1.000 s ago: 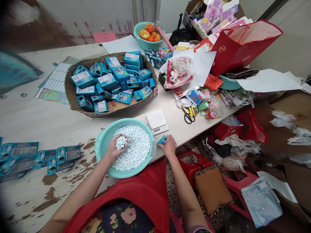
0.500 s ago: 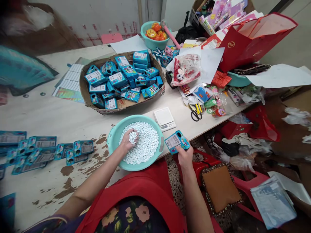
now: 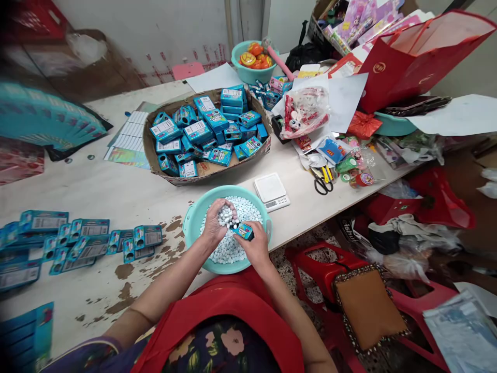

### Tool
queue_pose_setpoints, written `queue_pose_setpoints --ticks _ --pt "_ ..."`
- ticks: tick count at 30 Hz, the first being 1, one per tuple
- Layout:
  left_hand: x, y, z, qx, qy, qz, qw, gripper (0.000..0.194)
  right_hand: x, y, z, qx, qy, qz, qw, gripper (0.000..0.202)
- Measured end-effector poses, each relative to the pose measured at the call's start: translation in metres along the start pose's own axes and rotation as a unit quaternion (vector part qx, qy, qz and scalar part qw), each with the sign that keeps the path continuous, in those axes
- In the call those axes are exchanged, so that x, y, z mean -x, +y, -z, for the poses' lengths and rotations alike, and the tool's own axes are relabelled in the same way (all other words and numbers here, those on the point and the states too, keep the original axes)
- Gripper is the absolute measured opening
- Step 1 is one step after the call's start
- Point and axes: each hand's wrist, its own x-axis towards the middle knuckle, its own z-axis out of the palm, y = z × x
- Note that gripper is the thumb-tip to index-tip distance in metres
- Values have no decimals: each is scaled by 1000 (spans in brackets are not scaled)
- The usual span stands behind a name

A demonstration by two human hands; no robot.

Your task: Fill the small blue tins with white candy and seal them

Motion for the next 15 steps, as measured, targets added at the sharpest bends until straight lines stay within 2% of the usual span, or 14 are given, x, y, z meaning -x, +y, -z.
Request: queue_pose_setpoints --ticks 4,9,15 --pt "-3 0 5 0 13 -9 1000 19 -5 -4 1 12 -14 16 1000 32" --pt "-1 6 0 -16 6 -8 1000 20 -11 -8 3 17 -34 19 999 31" --pt "-2 4 -1 -39 -9 -24 999 19 -12 -8 1 30 -39 30 998 34"
